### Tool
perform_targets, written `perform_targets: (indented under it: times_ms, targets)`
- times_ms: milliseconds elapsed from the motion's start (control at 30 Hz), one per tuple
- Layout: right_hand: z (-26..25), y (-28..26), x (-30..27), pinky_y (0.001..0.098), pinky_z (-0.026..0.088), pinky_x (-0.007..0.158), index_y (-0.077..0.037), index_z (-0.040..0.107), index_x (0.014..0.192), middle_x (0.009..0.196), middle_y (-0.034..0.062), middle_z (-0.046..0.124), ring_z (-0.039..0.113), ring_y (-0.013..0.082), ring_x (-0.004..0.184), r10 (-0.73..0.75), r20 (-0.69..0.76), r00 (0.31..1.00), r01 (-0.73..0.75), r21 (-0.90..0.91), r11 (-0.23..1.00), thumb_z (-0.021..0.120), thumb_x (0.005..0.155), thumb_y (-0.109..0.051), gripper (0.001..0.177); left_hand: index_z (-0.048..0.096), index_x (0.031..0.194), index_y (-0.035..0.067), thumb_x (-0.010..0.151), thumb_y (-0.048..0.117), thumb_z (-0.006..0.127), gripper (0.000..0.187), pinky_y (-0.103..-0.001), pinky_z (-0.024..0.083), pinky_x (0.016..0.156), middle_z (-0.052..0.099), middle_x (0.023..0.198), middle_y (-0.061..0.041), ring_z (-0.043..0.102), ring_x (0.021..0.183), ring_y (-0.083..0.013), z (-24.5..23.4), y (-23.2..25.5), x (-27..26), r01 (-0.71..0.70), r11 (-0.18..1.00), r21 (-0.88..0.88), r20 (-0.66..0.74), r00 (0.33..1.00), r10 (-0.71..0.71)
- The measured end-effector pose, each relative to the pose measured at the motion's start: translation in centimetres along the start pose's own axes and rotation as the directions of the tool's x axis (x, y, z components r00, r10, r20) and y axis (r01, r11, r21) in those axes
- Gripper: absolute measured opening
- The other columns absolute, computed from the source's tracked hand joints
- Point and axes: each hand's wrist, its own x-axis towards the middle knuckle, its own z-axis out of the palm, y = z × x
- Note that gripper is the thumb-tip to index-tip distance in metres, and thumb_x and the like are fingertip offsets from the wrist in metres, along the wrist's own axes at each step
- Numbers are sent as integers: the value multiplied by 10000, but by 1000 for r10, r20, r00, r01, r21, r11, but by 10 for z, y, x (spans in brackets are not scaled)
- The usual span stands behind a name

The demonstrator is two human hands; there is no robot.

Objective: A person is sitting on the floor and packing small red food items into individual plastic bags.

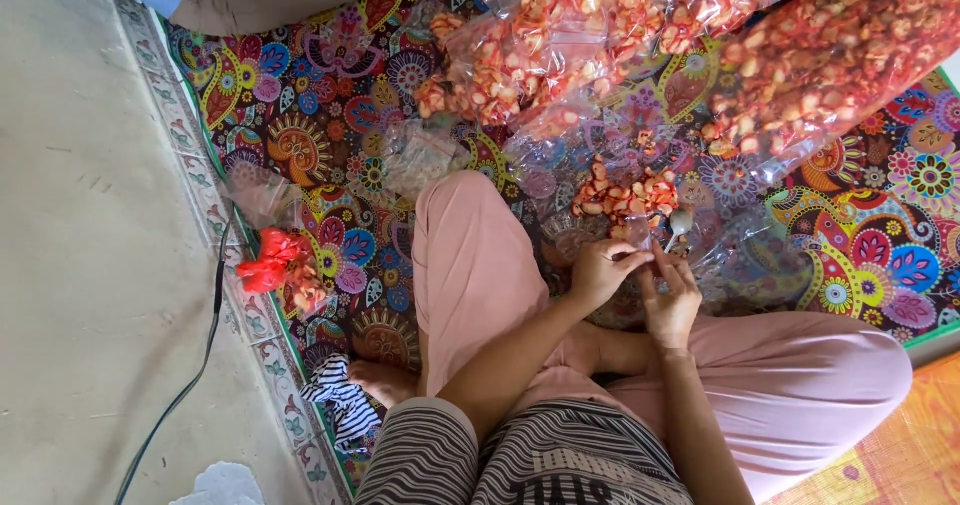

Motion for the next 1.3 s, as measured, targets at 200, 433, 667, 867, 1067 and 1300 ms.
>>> perform_targets:
  times_ms: [200, 433, 667, 867, 1067, 1300]
  targets:
    - [-1, 2, 2, 365, 610, 868, 2, 650, 1330, 981, 135, 699, 689, 193, 904, 487, 106, 867, -454, 569, 685, 681, 946, 91, 396, 798, 935, 134, 886, 163, 783, 60, -296, 549, 578, 745, 783, -101, 720, 693, -257, 11, -29, -1, -49, 999, 10, 98, 994, 48]
    - [-1, 3, -5, 373, 576, 838, 1, 657, 1343, 1043, 154, 658, 665, 226, 929, 243, 146, 959, -284, 471, 835, 798, 845, 83, 525, 783, 920, 72, 805, 152, 826, 146, -271, 532, 536, 728, 727, -107, 682, 617, -163, 8, -17, 1, 58, 994, -89, 32, 998, -56]
    - [-4, 2, -1, 343, 577, 827, -74, 676, 1110, 964, 101, 742, 710, 169, 874, 389, 121, 913, -399, 463, 792, 739, 953, 62, 216, 646, 995, 229, 797, 163, 752, 235, -336, 563, 562, 688, 655, -5, 698, 605, -210, -2, 13, 6, -59, 982, 180, 131, 991, 35]
    - [-10, -11, 6, 321, 574, 724, -174, 810, 902, 888, -3, 759, 716, 190, 747, 131, -53, 990, -132, -3, 991, 833, 867, 28, 206, 555, 1185, 294, 823, 176, 645, 392, -444, 602, 634, 667, 662, -12, 725, 648, -293, -10, 25, 3, -161, 864, 478, 191, 979, 76]
    - [-2, -1, -1, 407, 585, 708, -134, 709, 1340, 871, 142, 736, 704, 242, 772, 208, -80, 975, -197, 122, 973, 785, 881, 81, 513, 526, 1163, 232, 839, 338, 672, 371, -407, 585, 633, 671, 670, -35, 725, 647, -280, -8, 29, -1, -129, 899, 420, 185, 981, 54]
    - [1, 6, -1, 351, 558, 744, -173, 830, 1098, 912, 81, 722, 697, 238, 789, 125, -31, 992, -118, 172, 978, 777, 933, 61, 290, 342, 1555, 129, 902, 740, 658, 949, -442, 600, 754, 697, 1175, -221, 723, 988, -351, 19, -33, 7, 708, 684, -175, 434, 679, -592]
